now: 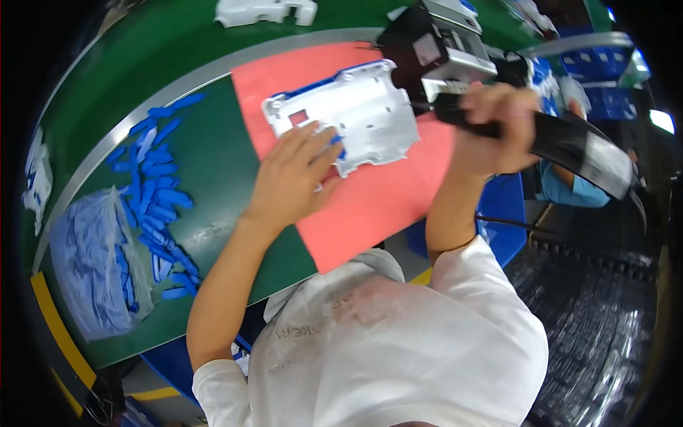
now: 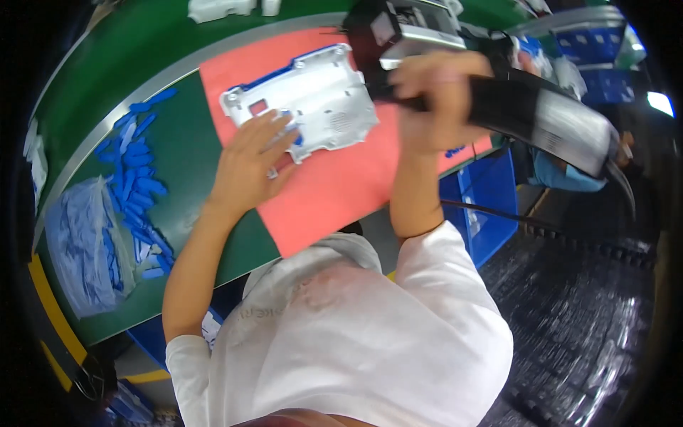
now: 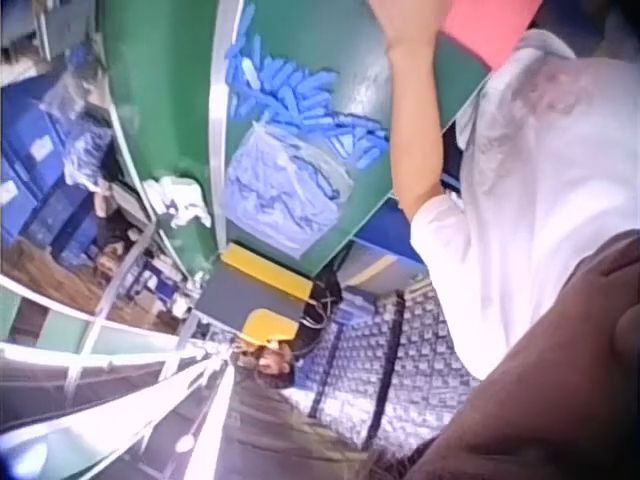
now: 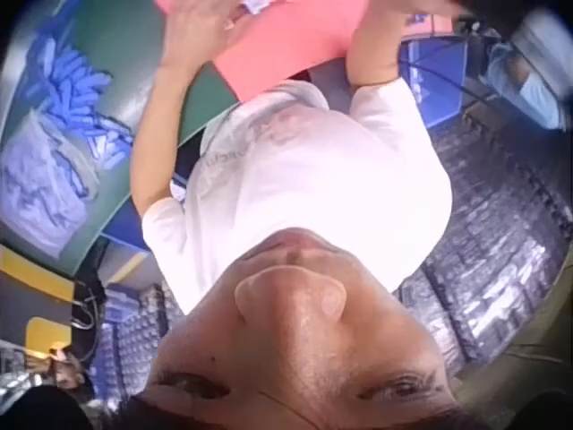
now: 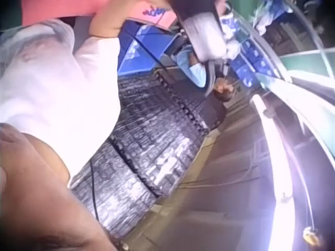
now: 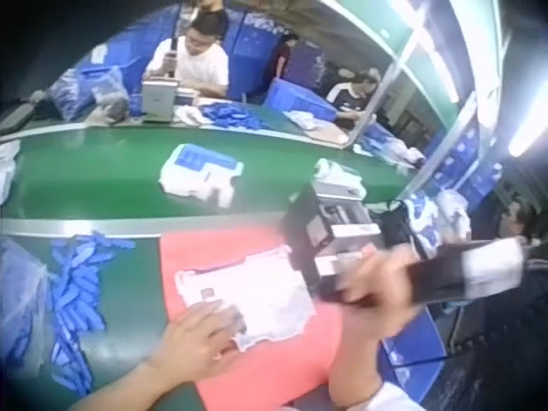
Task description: Assembling plastic components for a device housing by inserting blue strips and fastening them with an electric screwdriver.
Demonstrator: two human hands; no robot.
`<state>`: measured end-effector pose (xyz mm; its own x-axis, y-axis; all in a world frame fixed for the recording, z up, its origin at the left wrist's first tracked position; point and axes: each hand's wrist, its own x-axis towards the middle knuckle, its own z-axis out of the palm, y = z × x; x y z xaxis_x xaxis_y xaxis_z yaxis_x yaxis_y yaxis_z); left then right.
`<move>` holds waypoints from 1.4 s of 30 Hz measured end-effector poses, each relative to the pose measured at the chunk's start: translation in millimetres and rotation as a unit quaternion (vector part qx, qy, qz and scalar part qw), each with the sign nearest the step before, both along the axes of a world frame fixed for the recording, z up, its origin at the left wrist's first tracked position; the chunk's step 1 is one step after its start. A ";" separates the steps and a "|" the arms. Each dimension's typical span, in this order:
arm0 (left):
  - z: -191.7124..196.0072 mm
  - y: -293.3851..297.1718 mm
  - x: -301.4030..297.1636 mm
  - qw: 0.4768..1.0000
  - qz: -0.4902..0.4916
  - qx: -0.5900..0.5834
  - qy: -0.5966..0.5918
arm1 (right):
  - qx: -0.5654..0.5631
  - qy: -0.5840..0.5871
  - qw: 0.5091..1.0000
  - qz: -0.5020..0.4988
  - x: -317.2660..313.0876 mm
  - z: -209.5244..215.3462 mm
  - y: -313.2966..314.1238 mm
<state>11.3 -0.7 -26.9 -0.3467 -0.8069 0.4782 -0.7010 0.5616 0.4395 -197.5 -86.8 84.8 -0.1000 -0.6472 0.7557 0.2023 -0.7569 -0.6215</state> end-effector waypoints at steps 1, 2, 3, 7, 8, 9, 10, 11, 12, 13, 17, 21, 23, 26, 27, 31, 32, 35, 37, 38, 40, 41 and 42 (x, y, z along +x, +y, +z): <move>6.1 -2.7 -6.7 1.000 -0.016 -0.004 0.007 | -0.031 -0.052 0.997 -0.044 -34.5 19.4 3.5; 10.4 -4.3 -7.1 1.000 -0.014 -0.002 0.007 | -0.048 -0.073 0.993 -0.085 -51.7 33.2 2.8; 12.6 -2.3 -9.6 1.000 -0.015 0.004 0.008 | -0.076 -0.068 0.992 -0.076 -76.4 33.1 -3.7; 14.4 -3.6 -10.6 1.000 -0.008 0.004 0.000 | -0.082 -0.033 0.994 -0.058 -92.7 21.7 -29.8; 14.4 -1.3 -9.3 1.000 -0.001 0.011 -0.007 | -0.082 -0.031 0.992 -0.091 -85.0 13.7 -35.7; 14.2 0.3 -9.2 1.000 0.004 0.017 -0.005 | -0.057 -0.017 0.995 -0.078 -83.0 6.3 -39.3; 15.1 0.0 -10.9 1.000 0.001 0.016 -0.009 | -0.043 0.026 0.994 -0.093 -84.4 4.3 -40.7; 15.2 -0.2 -12.4 1.000 0.001 0.013 -0.007 | -0.029 0.071 0.991 -0.107 -85.9 2.1 -41.8; 15.7 -1.2 -13.3 1.000 0.001 0.011 -0.003 | -0.020 0.081 0.991 -0.108 -87.4 -1.9 -44.7; 16.4 -2.1 -14.5 1.000 0.005 0.011 -0.005 | -0.011 0.093 0.990 -0.105 -87.9 -5.2 -48.7; 18.2 -1.1 -11.7 1.000 0.007 0.000 -0.018 | 0.039 0.088 0.993 -0.075 -85.3 -3.3 -35.5; 17.9 -4.3 -10.4 0.999 -0.003 -0.022 -0.028 | -0.004 -0.042 0.999 0.014 -55.5 3.6 -8.7; 16.0 -5.4 -10.8 0.999 -0.009 -0.028 -0.019 | -0.007 -0.094 0.990 0.109 -18.5 4.7 8.7; 14.1 -3.5 -8.7 1.000 -0.009 -0.028 0.001 | 0.005 -0.003 0.995 0.099 25.9 -11.0 16.4; 13.5 -3.0 -8.0 1.000 -0.009 -0.024 0.009 | 0.012 0.063 0.994 0.085 35.6 -19.2 14.1; 9.5 -1.2 -7.3 1.000 -0.015 -0.012 0.018 | 0.055 0.067 0.991 0.103 48.7 -28.9 12.5; 10.0 -0.2 -7.0 1.000 -0.009 -0.016 0.016 | 0.067 0.058 0.990 0.108 48.8 -27.0 13.4; 8.6 -0.3 -4.1 1.000 -0.005 -0.016 0.022 | 0.047 0.048 0.989 0.131 49.4 -34.0 6.4; 8.2 -0.3 -3.6 1.000 -0.004 -0.012 0.023 | 0.060 0.016 0.986 0.153 50.8 -36.1 5.7; 8.1 -0.4 -3.0 1.000 -0.005 -0.010 0.020 | 0.063 0.029 0.986 0.150 50.6 -37.5 5.2; 7.4 -0.8 -2.8 1.000 -0.005 -0.007 0.019 | 0.066 0.042 0.986 0.147 50.8 -39.1 4.8; 7.0 -1.3 -3.1 1.000 -0.005 -0.005 0.018 | 0.070 0.046 0.985 0.149 51.1 -39.3 5.3; 6.9 -1.9 -3.6 1.000 -0.005 -0.005 0.018 | 0.074 0.049 0.984 0.151 51.4 -39.6 5.2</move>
<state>7.8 -2.6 -20.0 -0.3370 -0.7987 0.4985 -0.6787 0.5730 0.4594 -146.0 -81.7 45.2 0.1831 -0.7398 0.6474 0.3380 -0.5710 -0.7481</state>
